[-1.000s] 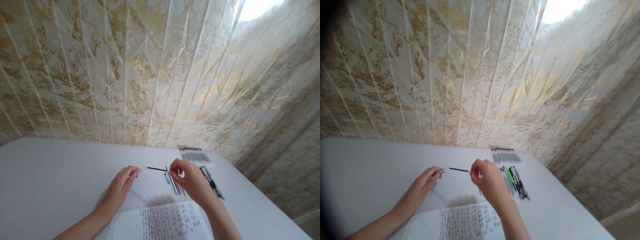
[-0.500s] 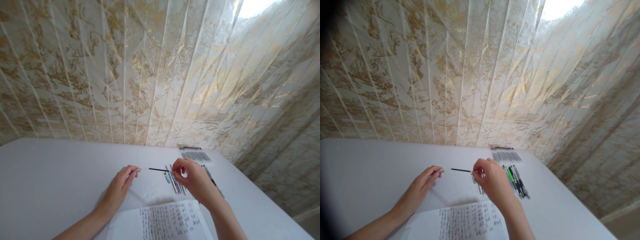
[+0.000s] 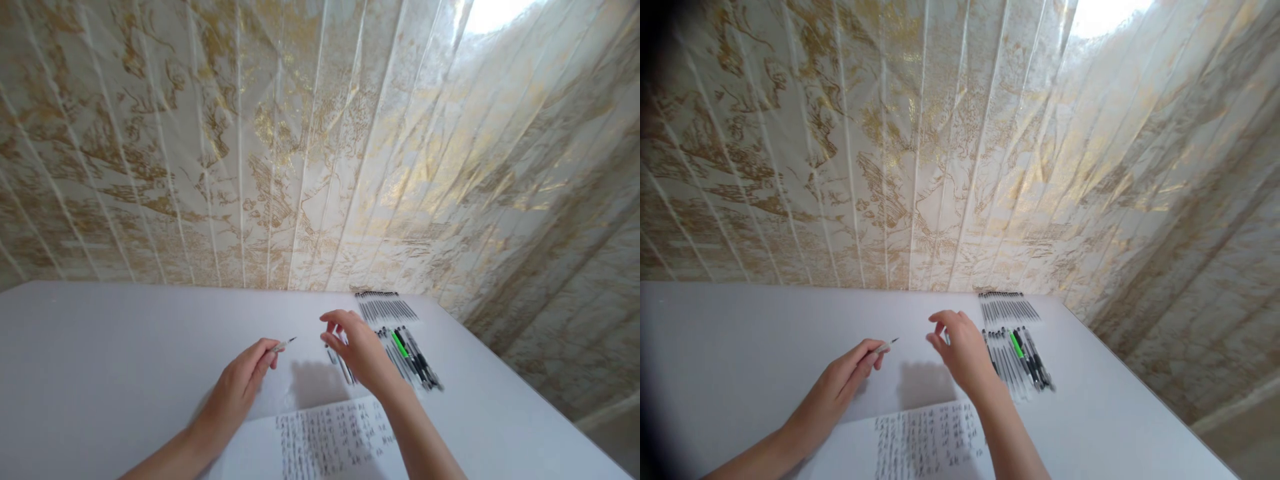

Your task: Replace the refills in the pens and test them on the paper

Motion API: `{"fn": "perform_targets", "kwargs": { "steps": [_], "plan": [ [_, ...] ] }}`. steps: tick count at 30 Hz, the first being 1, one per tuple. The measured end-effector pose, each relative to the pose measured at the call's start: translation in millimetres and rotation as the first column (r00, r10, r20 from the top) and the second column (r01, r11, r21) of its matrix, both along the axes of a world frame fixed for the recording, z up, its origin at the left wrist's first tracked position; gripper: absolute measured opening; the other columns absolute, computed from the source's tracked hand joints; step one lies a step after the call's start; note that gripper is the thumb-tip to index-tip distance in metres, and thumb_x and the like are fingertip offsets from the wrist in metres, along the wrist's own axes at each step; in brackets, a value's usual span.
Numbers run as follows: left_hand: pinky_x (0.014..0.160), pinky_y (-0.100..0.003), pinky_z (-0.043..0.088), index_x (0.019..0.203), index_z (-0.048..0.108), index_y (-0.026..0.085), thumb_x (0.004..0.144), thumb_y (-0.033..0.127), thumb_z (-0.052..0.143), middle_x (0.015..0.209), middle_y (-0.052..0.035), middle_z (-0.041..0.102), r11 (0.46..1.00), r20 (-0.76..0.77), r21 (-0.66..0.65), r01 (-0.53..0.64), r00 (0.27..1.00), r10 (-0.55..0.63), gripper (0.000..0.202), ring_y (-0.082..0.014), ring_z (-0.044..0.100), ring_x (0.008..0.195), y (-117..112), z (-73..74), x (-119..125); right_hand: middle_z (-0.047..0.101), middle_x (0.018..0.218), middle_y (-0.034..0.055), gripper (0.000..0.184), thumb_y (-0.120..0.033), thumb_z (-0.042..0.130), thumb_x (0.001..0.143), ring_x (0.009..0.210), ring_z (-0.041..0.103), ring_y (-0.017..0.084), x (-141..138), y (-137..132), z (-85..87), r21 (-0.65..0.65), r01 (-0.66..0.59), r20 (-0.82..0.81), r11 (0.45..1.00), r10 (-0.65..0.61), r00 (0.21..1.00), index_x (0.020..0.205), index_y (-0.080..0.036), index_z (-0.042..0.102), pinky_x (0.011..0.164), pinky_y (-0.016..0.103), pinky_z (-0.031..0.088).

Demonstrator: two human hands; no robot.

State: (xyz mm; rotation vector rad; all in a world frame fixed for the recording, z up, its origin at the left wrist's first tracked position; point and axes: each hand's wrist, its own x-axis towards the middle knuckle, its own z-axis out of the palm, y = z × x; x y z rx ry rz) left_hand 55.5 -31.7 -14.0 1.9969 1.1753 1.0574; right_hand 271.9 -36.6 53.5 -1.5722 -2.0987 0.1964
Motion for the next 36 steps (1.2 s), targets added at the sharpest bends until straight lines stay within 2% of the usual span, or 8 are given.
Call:
{"fn": "perform_targets", "kwargs": {
  "steps": [3,7,14,17,20,25,28,36],
  "plan": [
    [0.061,-0.024,0.043,0.093,0.053,0.023,0.094,0.041,0.03,0.074,0.0014,0.056,0.999,0.009,-0.032,-0.015,1.0,0.015,0.029,-0.0136,0.052,0.063,3.3,-3.3,-2.0,0.067,0.088,0.0049,0.027,-0.004,0.047,0.085,0.088,0.053,0.02,12.3,16.9,-24.0,0.066,0.093,0.2,0.993,-0.104,0.974,0.092,-0.02,0.068,0.078,0.031,0.041],
    [0.061,-0.023,0.042,0.089,0.052,0.023,0.094,0.04,0.031,0.073,0.0016,0.054,0.999,-0.007,-0.033,-0.018,1.0,0.018,0.028,-0.0128,0.049,0.061,2.7,-1.9,-0.4,0.067,0.088,0.0045,0.028,-0.003,0.051,0.082,0.09,0.051,0.021,17.1,28.1,-47.6,0.037,0.032,0.292,0.999,-0.041,0.956,0.084,-0.022,0.071,0.079,0.029,0.041],
    [0.068,-0.024,0.046,0.094,0.056,0.023,0.093,0.038,0.033,0.074,0.0007,0.058,1.0,-0.016,-0.005,0.003,1.0,-0.003,0.028,-0.0149,0.058,0.07,-0.5,-0.5,2.5,0.067,0.089,0.0054,0.015,-0.011,0.057,0.082,0.092,0.052,0.021,15.0,30.3,-56.3,0.007,0.042,0.284,0.999,-0.042,0.958,0.083,-0.02,0.069,0.083,0.029,0.041],
    [0.071,-0.027,0.047,0.097,0.057,0.024,0.092,0.036,0.034,0.08,-0.0002,0.063,1.0,-0.058,-0.004,0.012,0.998,-0.013,0.026,-0.0164,0.06,0.075,1.9,-2.0,1.3,0.067,0.088,0.0054,0.015,-0.009,0.055,0.08,0.091,0.054,0.021,13.9,29.8,-55.6,0.018,0.072,0.234,0.997,-0.074,0.969,0.085,-0.018,0.065,0.082,0.03,0.041],
    [0.076,-0.03,0.048,0.096,0.059,0.024,0.092,0.033,0.037,0.09,-0.0017,0.066,1.0,-0.092,0.018,-0.001,0.996,0.002,0.024,-0.0187,0.061,0.083,5.0,-3.1,-0.2,0.066,0.082,0.0035,0.015,-0.008,0.053,0.08,0.082,0.058,0.018,6.0,25.4,-45.9,-0.003,0.072,0.075,0.997,-0.071,0.995,0.089,-0.018,0.061,0.076,0.028,0.043],
    [0.081,-0.034,0.047,0.098,0.059,0.025,0.092,0.033,0.037,0.094,-0.0032,0.066,0.999,-0.1,0.028,-0.019,0.995,0.022,0.024,-0.0209,0.06,0.088,8.7,-4.7,-1.8,0.062,0.079,-0.0002,0.013,-0.01,0.054,0.079,0.072,0.059,0.011,-13.3,11.4,-21.3,0.029,-0.104,-0.239,0.994,0.108,0.965,0.086,-0.02,0.06,0.071,0.023,0.045],
    [0.08,-0.034,0.047,0.098,0.058,0.025,0.093,0.035,0.036,0.094,-0.0036,0.066,1.0,-0.097,0.027,-0.013,0.995,0.016,0.026,-0.0214,0.06,0.089,9.0,-5.0,-2.0,0.061,0.08,-0.0002,0.014,-0.009,0.055,0.08,0.074,0.059,0.012,-18.9,6.7,-16.5,0.054,-0.139,-0.256,0.989,0.149,0.955,0.086,-0.021,0.061,0.072,0.024,0.045],
    [0.08,-0.032,0.047,0.099,0.061,0.025,0.092,0.035,0.038,0.093,-0.0022,0.068,1.0,-0.077,0.017,-0.01,0.997,0.011,0.026,-0.0204,0.062,0.087,7.0,-2.3,-0.8,0.062,0.079,-0.0002,0.017,-0.005,0.058,0.078,0.079,0.058,0.013,-22.2,7.1,-20.5,0.042,-0.156,-0.247,0.987,0.162,0.955,0.084,-0.02,0.063,0.072,0.024,0.045]
  ]
}}
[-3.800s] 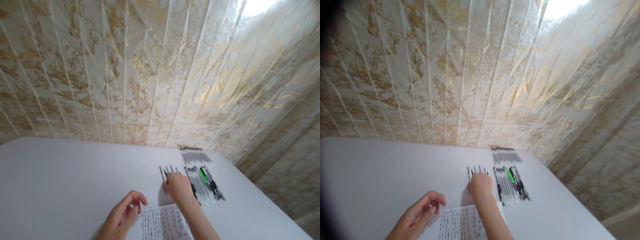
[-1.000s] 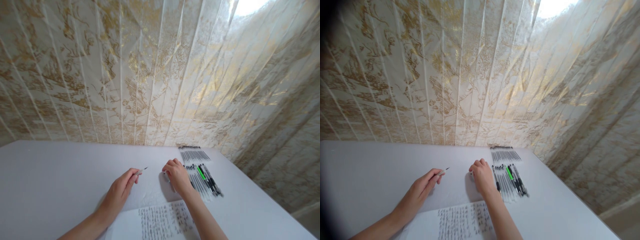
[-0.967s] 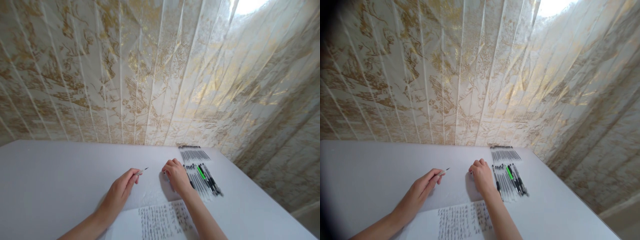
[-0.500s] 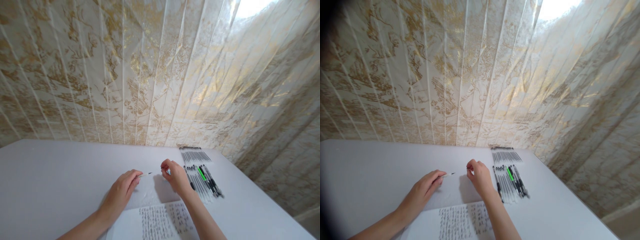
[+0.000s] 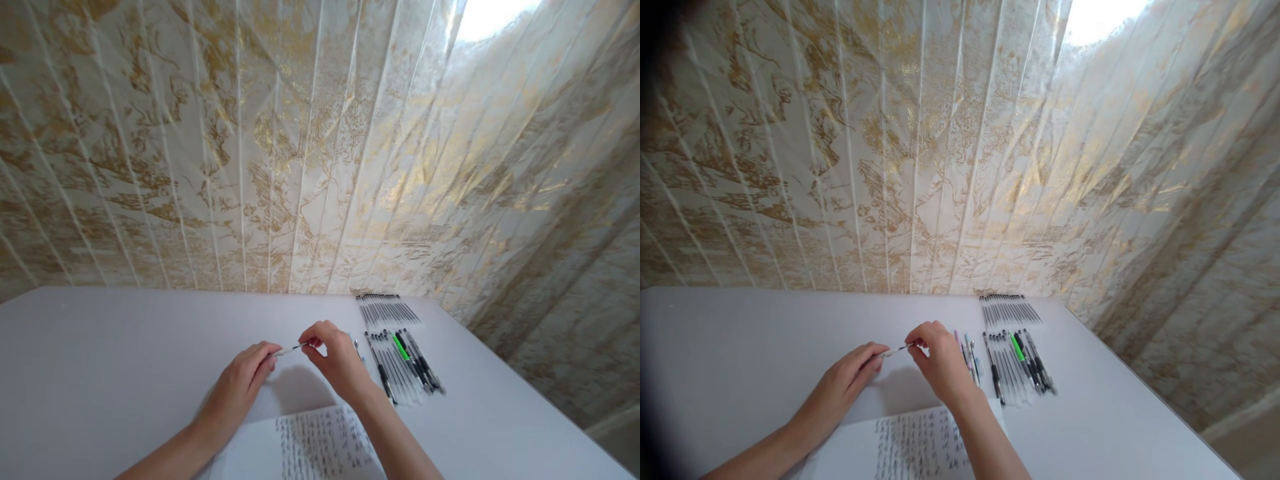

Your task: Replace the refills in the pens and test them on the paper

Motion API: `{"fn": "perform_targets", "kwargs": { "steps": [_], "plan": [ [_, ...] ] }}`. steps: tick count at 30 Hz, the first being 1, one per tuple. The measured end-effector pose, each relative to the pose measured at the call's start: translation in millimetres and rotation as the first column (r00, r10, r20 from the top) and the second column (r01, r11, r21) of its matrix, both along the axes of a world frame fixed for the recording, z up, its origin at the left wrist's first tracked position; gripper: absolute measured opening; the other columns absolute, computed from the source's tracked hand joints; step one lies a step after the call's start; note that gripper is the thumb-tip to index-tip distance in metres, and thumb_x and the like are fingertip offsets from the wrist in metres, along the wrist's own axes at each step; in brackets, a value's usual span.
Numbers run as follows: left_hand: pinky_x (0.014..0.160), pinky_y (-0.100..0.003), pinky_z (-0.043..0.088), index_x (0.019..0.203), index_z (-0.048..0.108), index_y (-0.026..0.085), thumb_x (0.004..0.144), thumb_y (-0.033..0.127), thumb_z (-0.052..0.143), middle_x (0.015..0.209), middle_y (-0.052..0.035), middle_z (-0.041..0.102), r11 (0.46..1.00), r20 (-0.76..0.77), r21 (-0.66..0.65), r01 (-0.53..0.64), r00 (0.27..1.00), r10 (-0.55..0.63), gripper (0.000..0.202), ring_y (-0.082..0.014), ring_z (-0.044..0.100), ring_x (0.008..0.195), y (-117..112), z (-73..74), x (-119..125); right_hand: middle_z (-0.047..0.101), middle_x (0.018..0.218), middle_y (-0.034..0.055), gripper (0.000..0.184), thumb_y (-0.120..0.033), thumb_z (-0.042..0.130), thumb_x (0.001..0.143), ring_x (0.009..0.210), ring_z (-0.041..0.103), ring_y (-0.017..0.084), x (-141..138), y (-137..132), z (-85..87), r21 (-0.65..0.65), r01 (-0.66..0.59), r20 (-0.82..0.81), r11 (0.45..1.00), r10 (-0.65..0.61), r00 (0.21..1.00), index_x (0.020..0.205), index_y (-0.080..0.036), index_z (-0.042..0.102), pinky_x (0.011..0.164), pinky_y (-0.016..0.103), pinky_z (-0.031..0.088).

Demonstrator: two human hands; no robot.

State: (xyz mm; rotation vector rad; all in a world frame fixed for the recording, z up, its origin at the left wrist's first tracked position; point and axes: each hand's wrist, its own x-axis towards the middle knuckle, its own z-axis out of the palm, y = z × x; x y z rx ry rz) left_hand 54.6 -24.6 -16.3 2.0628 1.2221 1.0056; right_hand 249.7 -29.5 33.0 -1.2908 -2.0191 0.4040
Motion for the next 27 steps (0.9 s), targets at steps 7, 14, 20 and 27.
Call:
{"fn": "perform_targets", "kwargs": {
  "steps": [7,14,20,27],
  "plan": [
    [0.076,-0.03,0.048,0.104,0.062,0.024,0.092,0.036,0.037,0.085,-0.0016,0.066,0.999,0.022,-0.017,0.038,0.999,-0.037,0.03,-0.0187,0.061,0.08,-1.3,1.7,-0.6,0.063,0.08,-0.0005,0.013,-0.009,0.061,0.079,0.075,0.06,0.011,-3.7,-1.6,0.0,-0.057,-0.031,-0.06,0.998,0.028,0.998,0.085,-0.02,0.065,0.073,0.023,0.046],
    [0.075,-0.028,0.047,0.099,0.062,0.024,0.093,0.034,0.036,0.082,-0.001,0.064,0.997,-0.015,0.005,0.081,0.997,-0.081,0.028,-0.0172,0.061,0.078,-1.8,1.9,-1.3,0.066,0.079,0.0005,0.005,-0.016,0.061,0.083,0.079,0.058,0.013,-6.4,-2.1,-0.3,-0.039,-0.02,0.122,0.999,0.025,0.992,0.081,-0.018,0.065,0.072,0.023,0.041],
    [0.078,-0.025,0.046,0.097,0.064,0.025,0.089,0.03,0.046,0.092,0.0009,0.067,0.998,0.0,0.028,0.058,0.998,-0.058,0.02,-0.0164,0.062,0.087,0.8,-2.3,-2.1,0.066,0.076,0.0028,0.025,-0.029,0.044,0.094,0.074,0.058,0.015,-8.3,-3.0,-4.2,-0.083,0.037,0.321,0.996,-0.009,0.947,0.081,-0.018,0.062,0.063,0.024,0.036],
    [0.081,-0.025,0.045,0.097,0.064,0.025,0.089,0.026,0.046,0.093,0.0014,0.067,0.998,-0.026,0.022,0.067,0.997,-0.066,0.019,-0.0162,0.062,0.089,1.6,-4.2,-2.1,0.064,0.079,0.0012,0.007,-0.021,0.055,0.088,0.074,0.057,0.014,-11.1,-6.4,-3.7,-0.035,0.031,0.34,0.999,-0.017,0.94,0.083,-0.02,0.059,0.061,0.022,0.033]
  ]
}}
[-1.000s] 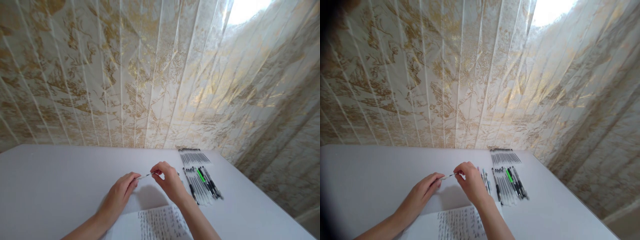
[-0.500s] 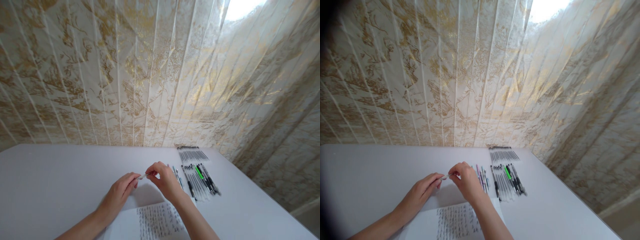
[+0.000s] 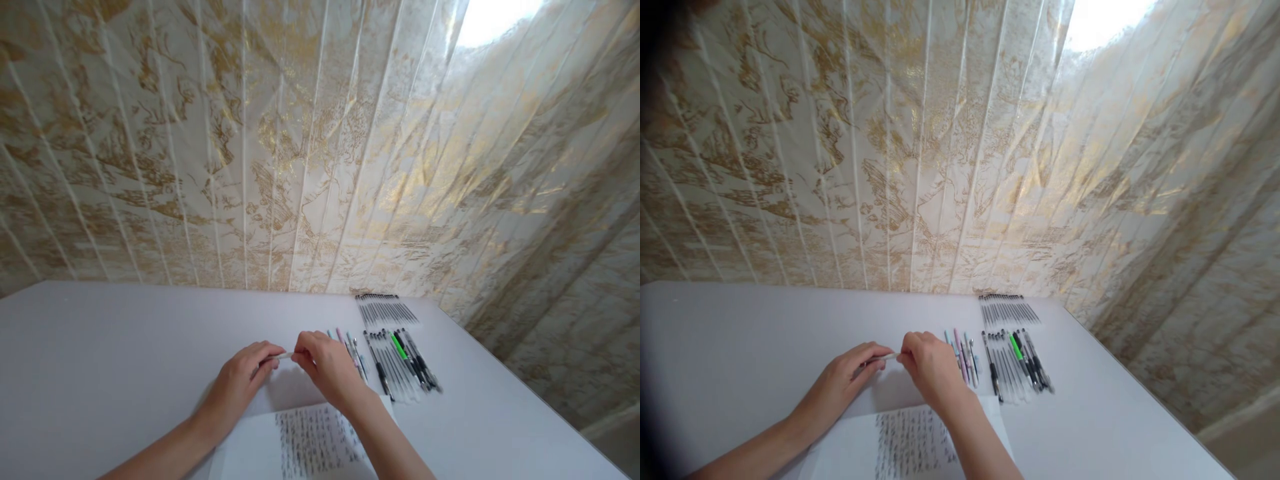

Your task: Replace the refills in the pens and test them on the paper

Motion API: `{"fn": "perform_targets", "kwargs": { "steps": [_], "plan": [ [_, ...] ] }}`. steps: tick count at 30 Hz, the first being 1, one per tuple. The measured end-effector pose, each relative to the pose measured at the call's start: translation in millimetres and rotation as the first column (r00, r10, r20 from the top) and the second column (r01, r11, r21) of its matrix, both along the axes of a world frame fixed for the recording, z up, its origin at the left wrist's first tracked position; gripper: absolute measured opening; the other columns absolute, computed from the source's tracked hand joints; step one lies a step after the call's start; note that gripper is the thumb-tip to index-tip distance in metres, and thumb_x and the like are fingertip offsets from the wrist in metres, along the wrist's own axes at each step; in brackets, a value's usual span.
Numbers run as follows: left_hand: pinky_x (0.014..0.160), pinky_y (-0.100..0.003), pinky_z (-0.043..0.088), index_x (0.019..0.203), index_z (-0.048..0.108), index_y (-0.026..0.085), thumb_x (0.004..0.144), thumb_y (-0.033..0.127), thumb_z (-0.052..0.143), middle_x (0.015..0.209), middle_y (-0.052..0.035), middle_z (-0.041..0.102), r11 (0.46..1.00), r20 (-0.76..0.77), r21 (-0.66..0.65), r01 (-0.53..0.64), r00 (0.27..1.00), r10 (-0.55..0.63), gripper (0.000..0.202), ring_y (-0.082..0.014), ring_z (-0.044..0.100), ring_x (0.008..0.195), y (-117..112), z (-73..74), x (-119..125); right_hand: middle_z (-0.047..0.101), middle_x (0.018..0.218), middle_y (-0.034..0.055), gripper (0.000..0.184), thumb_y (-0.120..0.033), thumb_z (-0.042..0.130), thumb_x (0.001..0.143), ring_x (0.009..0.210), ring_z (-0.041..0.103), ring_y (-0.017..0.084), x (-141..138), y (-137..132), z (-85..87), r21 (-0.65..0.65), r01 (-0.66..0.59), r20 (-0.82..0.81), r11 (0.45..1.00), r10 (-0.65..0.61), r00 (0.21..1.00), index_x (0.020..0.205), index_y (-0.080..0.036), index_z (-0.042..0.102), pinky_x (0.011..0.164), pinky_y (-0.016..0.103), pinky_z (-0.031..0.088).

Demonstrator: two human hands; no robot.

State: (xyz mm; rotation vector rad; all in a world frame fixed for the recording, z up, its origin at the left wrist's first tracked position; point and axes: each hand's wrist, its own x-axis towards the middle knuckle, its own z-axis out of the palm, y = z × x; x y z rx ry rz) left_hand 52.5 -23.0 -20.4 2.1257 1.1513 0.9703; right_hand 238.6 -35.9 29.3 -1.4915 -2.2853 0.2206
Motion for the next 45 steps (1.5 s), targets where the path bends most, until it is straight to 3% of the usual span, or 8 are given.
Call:
{"fn": "perform_targets", "kwargs": {
  "steps": [5,10,13,18,24,34,41,45],
  "plan": [
    [0.083,-0.027,0.044,0.097,0.064,0.025,0.088,0.024,0.047,0.093,0.001,0.068,1.0,-0.012,0.019,0.01,1.0,-0.01,0.019,-0.0166,0.062,0.09,-1.2,-1.0,1.0,0.064,0.065,0.0002,0.033,-0.031,0.038,0.096,0.062,0.057,0.013,0.1,-2.7,-1.5,-0.077,0.076,0.095,0.994,-0.068,0.993,0.074,-0.02,0.06,0.056,0.023,0.028],
    [0.083,-0.027,0.044,0.097,0.064,0.024,0.088,0.023,0.047,0.095,0.0005,0.068,1.0,0.005,-0.006,-0.004,1.0,0.004,0.019,-0.0167,0.061,0.091,-1.1,1.4,2.0,0.069,0.086,0.0016,0.012,-0.024,0.054,0.087,0.075,0.061,0.015,-3.2,-3.9,-0.9,-0.039,0.065,0.04,0.997,-0.064,0.997,0.098,-0.021,0.059,0.058,0.021,0.03],
    [0.083,-0.028,0.044,0.096,0.065,0.024,0.087,0.022,0.048,0.095,-0.0002,0.068,1.0,0.004,-0.004,-0.005,1.0,0.005,0.019,-0.0174,0.061,0.091,-0.7,1.7,0.9,0.069,0.079,0.002,0.011,-0.025,0.052,0.089,0.071,0.061,0.015,-3.6,-4.2,0.6,-0.061,0.075,0.076,0.995,-0.071,0.995,0.086,-0.02,0.062,0.057,0.022,0.03],
    [0.082,-0.029,0.045,0.094,0.067,0.025,0.086,0.022,0.05,0.091,-0.0003,0.068,1.0,-0.004,0.023,0.008,1.0,-0.008,0.019,-0.0177,0.062,0.087,-0.9,-2.0,0.1,0.065,0.059,-0.0006,0.038,-0.03,0.037,0.096,0.059,0.059,0.012,0.2,-8.5,4.0,-0.21,0.042,0.031,0.977,-0.036,0.999,0.071,-0.019,0.063,0.058,0.021,0.031],
    [0.083,-0.029,0.044,0.097,0.067,0.025,0.088,0.024,0.049,0.094,-0.0005,0.069,1.0,0.015,0.026,0.007,1.0,-0.007,0.02,-0.0176,0.061,0.091,1.0,-5.0,0.0,0.07,0.089,0.0024,0.011,-0.022,0.058,0.084,0.079,0.062,0.015,-6.4,-8.4,3.6,-0.081,0.093,0.067,0.992,-0.087,0.994,0.094,-0.02,0.061,0.06,0.022,0.032],
    [0.079,-0.031,0.043,0.097,0.068,0.026,0.088,0.02,0.052,0.09,0.0001,0.071,0.981,-0.125,0.187,0.06,0.991,-0.037,0.019,-0.0172,0.062,0.085,3.7,-7.8,-2.5,0.067,0.066,-0.0015,0.018,-0.027,0.05,0.09,0.064,0.058,0.012,7.9,-8.2,-1.8,-0.246,0.036,0.008,0.969,-0.035,0.999,0.081,-0.02,0.065,0.06,0.021,0.033],
    [0.074,-0.034,0.043,0.094,0.066,0.024,0.091,0.019,0.047,0.084,-0.0013,0.071,0.915,-0.356,0.377,0.142,0.934,0.002,0.02,-0.0184,0.062,0.074,-7.2,5.5,2.7,0.065,0.09,0.0067,0.011,-0.026,0.062,0.081,0.089,0.052,0.022,-9.5,-12.5,2.8,-0.021,0.015,0.235,1.0,-0.01,0.972,0.08,-0.021,0.071,0.075,0.032,0.037],
    [0.087,-0.038,0.042,0.115,0.057,0.026,0.087,0.018,0.051,0.111,-0.0041,0.065,0.905,-0.256,0.422,0.051,0.965,0.065,0.029,-0.0222,0.059,0.1,-5.8,5.3,2.1,0.067,0.079,0.0093,0.014,-0.018,0.058,0.081,0.084,0.055,0.022,-6.7,-14.9,7.4,-0.031,0.086,0.324,0.996,-0.072,0.943,0.074,-0.016,0.07,0.075,0.033,0.038]
  ]
}}
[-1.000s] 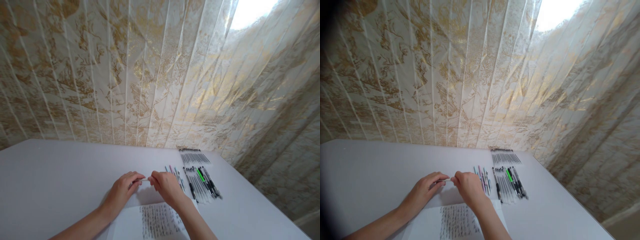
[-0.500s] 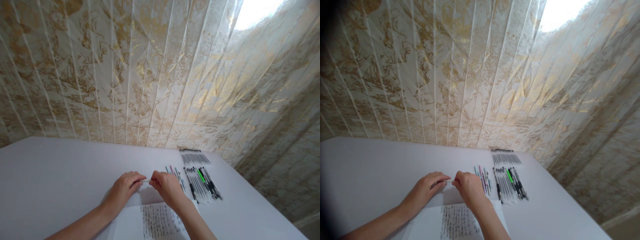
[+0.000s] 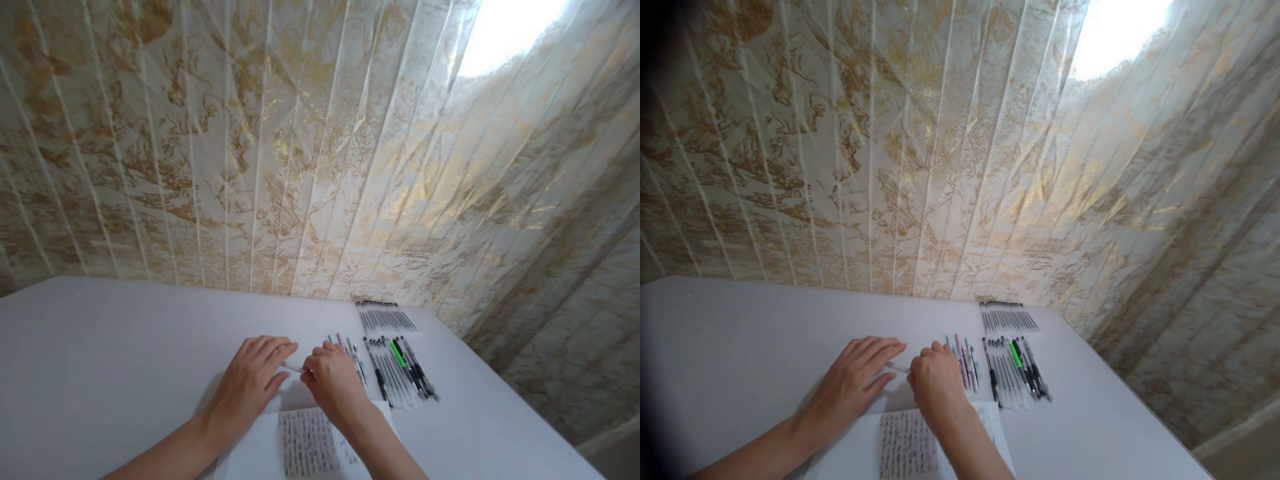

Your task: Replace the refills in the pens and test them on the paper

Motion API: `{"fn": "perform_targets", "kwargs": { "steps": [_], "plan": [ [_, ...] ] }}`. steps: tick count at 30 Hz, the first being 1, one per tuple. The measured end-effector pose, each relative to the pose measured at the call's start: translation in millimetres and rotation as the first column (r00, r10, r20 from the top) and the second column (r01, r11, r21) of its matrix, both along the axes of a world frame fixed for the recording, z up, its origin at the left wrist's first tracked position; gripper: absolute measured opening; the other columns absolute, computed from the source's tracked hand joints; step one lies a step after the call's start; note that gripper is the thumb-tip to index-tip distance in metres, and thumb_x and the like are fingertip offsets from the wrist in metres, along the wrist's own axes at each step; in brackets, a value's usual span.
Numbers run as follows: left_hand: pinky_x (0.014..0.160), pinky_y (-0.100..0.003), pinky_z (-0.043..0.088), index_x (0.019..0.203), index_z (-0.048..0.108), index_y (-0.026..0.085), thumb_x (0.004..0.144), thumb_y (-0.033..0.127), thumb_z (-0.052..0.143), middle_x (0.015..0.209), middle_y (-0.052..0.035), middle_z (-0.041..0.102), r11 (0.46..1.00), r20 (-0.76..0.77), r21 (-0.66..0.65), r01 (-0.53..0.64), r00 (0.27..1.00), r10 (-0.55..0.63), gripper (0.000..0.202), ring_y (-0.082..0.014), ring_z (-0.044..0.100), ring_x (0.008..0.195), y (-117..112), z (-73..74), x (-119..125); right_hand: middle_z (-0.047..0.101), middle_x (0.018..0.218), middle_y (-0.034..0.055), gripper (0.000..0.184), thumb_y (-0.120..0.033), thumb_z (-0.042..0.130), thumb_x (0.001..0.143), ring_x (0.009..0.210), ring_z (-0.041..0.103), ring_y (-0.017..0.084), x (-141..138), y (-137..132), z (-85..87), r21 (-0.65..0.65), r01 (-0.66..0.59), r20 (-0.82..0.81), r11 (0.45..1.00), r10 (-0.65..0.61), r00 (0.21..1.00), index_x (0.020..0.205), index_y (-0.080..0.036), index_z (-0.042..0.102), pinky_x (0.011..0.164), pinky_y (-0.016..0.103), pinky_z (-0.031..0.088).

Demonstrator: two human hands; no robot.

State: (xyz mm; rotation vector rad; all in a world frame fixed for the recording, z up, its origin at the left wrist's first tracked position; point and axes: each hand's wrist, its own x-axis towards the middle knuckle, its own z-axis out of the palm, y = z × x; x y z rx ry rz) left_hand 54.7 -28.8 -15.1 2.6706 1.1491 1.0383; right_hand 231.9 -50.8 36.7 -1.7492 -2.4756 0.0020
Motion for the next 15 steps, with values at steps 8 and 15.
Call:
{"fn": "perform_targets", "kwargs": {
  "steps": [8,15],
  "plan": [
    [0.094,-0.039,0.045,0.126,0.039,0.023,0.084,0.013,0.04,0.122,-0.0071,0.051,0.964,0.35,-0.246,-0.103,0.918,0.187,0.044,-0.0189,0.055,0.104,19.5,-22.1,-5.4,0.061,0.063,0.0013,0.013,-0.014,0.05,0.077,0.057,0.052,0.012,7.8,-43.6,-7.1,-0.144,0.186,-0.564,0.972,-0.235,0.792,0.072,-0.017,0.061,0.056,0.022,0.036],
    [0.099,-0.042,0.041,0.11,0.054,0.022,0.079,0.01,0.04,0.115,-0.0059,0.058,0.961,0.306,-0.274,-0.037,0.944,0.123,0.037,-0.0216,0.052,0.11,16.8,-21.9,-4.4,0.046,0.056,-0.0046,0.005,-0.013,0.049,0.067,0.051,0.038,0.009,-25.0,-51.9,-50.6,-0.343,0.056,-0.862,0.938,-0.338,0.378,0.066,-0.017,0.052,0.048,0.02,0.029]
  ]
}}
